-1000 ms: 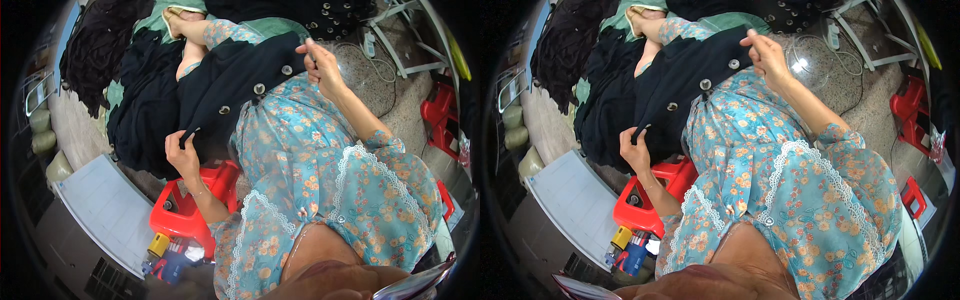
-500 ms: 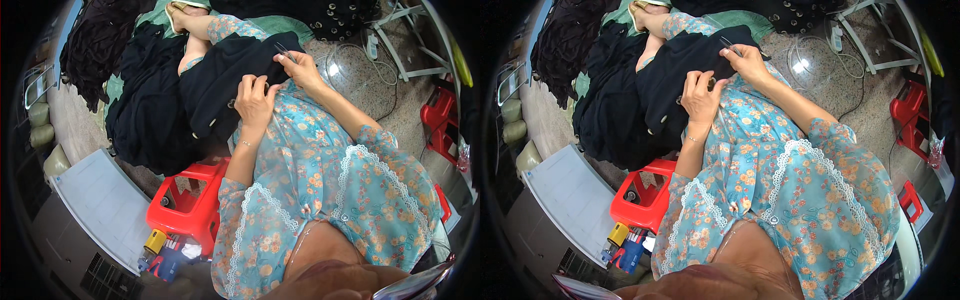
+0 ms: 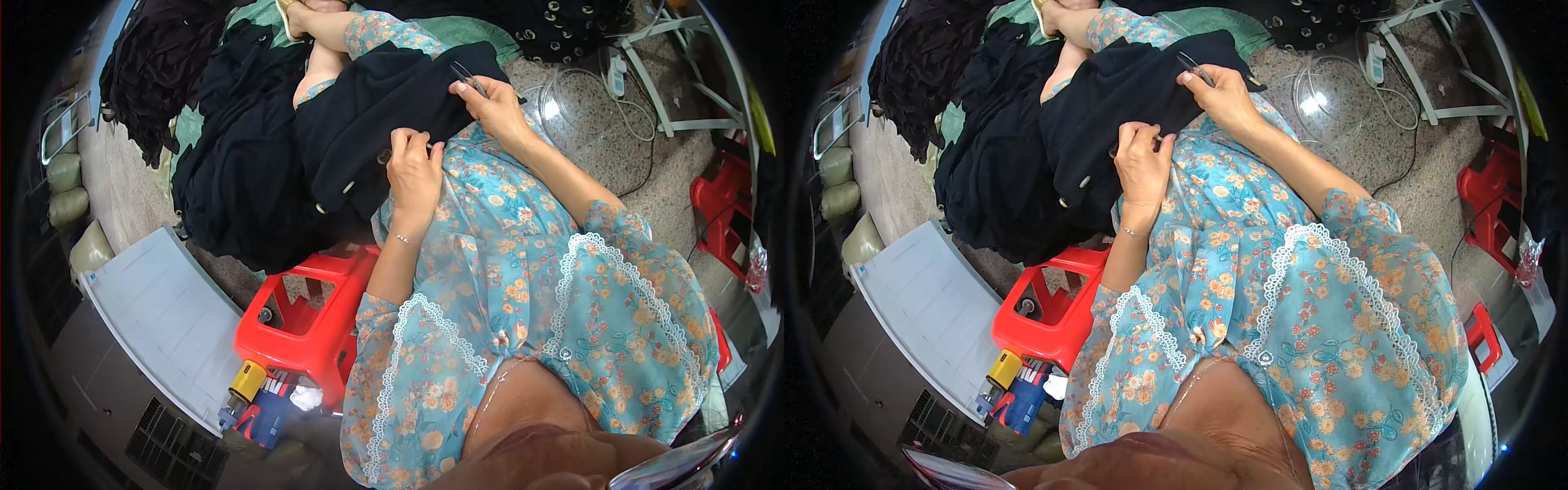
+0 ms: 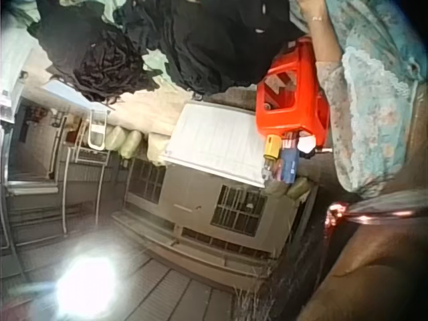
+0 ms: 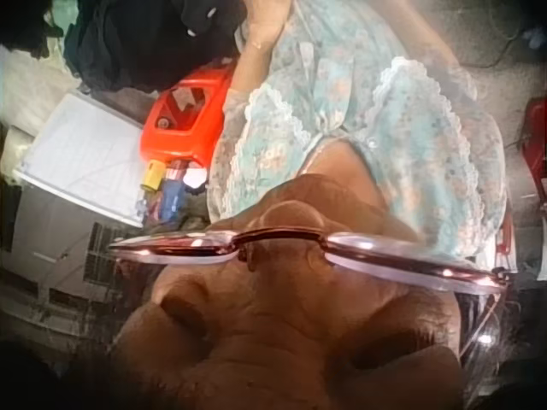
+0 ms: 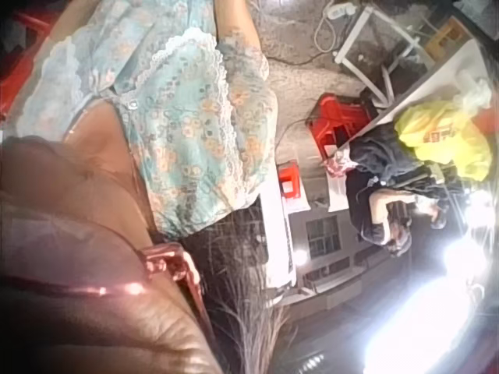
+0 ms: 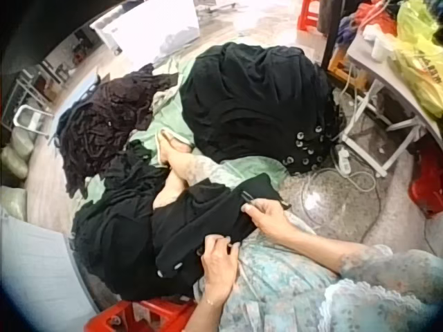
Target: The person picks up black garments from a pile and trims loose threads around the buttons and seams using thread snips.
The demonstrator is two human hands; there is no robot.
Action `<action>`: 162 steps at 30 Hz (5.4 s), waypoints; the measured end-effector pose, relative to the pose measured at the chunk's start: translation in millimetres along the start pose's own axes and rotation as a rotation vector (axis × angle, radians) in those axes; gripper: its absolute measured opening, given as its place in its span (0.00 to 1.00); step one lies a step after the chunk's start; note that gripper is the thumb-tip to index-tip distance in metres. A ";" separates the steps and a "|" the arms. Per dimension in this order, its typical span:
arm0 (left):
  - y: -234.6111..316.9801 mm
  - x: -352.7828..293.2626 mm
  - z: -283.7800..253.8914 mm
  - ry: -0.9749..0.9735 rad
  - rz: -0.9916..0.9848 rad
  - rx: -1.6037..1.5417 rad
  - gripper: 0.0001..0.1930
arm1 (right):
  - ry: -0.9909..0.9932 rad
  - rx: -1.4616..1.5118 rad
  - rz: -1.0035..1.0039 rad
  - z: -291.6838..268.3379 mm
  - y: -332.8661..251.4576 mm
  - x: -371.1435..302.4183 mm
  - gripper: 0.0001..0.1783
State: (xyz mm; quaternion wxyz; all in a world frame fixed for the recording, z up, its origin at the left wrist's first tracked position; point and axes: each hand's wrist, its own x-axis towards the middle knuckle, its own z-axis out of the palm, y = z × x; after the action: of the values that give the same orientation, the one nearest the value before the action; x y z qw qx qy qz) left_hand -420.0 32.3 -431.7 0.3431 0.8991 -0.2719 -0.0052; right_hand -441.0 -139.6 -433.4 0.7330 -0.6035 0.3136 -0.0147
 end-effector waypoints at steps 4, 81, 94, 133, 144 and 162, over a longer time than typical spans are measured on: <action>4.6 1.3 -3.9 -0.045 -0.047 0.028 0.07 | -0.030 -0.047 -0.038 0.2 11.0 4.4 0.14; 23.6 44.8 22.0 -0.099 0.027 -0.035 0.03 | -0.008 0.158 0.245 -30.7 -5.2 -41.2 0.25; 17.0 38.5 27.4 -0.024 -0.032 -0.279 0.01 | -0.070 0.126 0.372 -36.1 -12.7 -43.7 0.24; 7.6 24.8 23.6 -0.059 -0.328 -0.932 0.06 | -0.235 0.225 0.595 -17.4 -24.0 -45.2 0.24; 19.0 24.8 7.6 0.046 0.145 -0.342 0.09 | 0.156 0.373 0.315 -28.7 -16.0 -35.5 0.24; 35.2 37.7 20.2 -0.085 -0.123 -0.074 0.11 | 0.098 -0.035 0.050 -13.1 8.1 -22.3 0.29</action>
State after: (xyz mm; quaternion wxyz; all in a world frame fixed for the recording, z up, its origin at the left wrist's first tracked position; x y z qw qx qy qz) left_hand -408.9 -20.4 -418.7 0.3632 0.8998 -0.2302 -0.0743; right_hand -468.0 -140.0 -431.7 0.7063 -0.6066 0.3643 -0.0203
